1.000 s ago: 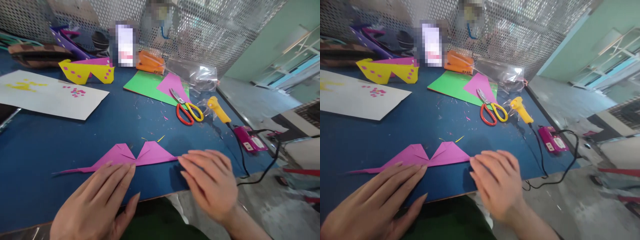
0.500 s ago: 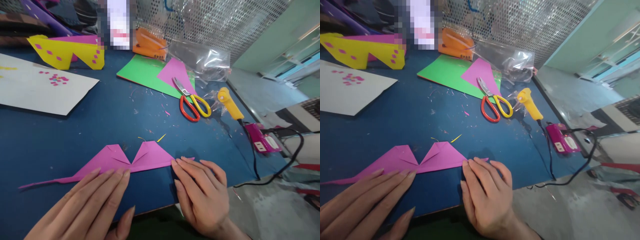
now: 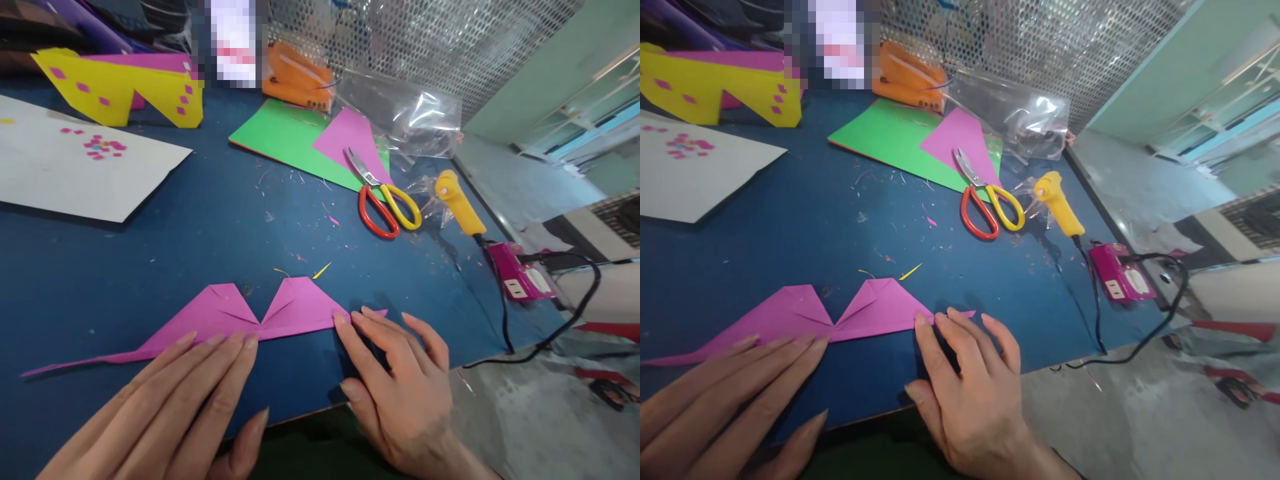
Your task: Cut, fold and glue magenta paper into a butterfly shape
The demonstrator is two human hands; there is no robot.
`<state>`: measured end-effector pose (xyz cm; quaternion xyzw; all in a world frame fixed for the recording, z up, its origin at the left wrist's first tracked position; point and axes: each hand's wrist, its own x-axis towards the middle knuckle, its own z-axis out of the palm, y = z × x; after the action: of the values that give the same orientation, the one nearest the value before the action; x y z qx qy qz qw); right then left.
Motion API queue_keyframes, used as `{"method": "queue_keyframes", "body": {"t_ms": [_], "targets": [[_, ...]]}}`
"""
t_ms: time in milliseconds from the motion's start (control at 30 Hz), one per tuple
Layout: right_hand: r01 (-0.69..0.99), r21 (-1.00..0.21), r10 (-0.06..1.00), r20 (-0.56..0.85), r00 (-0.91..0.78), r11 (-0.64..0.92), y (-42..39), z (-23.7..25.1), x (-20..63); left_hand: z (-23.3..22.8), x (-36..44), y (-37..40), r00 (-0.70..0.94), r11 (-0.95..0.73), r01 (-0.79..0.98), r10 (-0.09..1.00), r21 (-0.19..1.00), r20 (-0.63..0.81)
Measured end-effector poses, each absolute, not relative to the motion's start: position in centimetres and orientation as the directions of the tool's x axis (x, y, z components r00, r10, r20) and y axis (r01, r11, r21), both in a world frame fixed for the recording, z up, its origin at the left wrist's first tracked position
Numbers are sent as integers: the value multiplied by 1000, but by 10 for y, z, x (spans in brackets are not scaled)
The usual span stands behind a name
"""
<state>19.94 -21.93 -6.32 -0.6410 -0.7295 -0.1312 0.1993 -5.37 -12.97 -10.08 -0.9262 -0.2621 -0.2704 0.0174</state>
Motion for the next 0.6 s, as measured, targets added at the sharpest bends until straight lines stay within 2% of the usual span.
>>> {"method": "queue_keyframes", "body": {"t_ms": [133, 300, 433, 600], "targets": [[989, -74, 893, 442, -82, 128, -218, -62, 197, -99, -51, -131, 714, -862, 496, 475, 106, 515], [974, -179, 888, 458, -40, 136, -223, -69, 197, -92, -43, -130, 670, -853, 505, 486, 135, 561], [953, -253, 865, 502, -21, 169, -230, -75, 201, -87, -39, -128, 685, -860, 502, 460, 91, 565], [961, -172, 883, 455, -117, 216, -231, -72, 201, -85, -40, -125, 690, -872, 483, 433, 76, 580]]}}
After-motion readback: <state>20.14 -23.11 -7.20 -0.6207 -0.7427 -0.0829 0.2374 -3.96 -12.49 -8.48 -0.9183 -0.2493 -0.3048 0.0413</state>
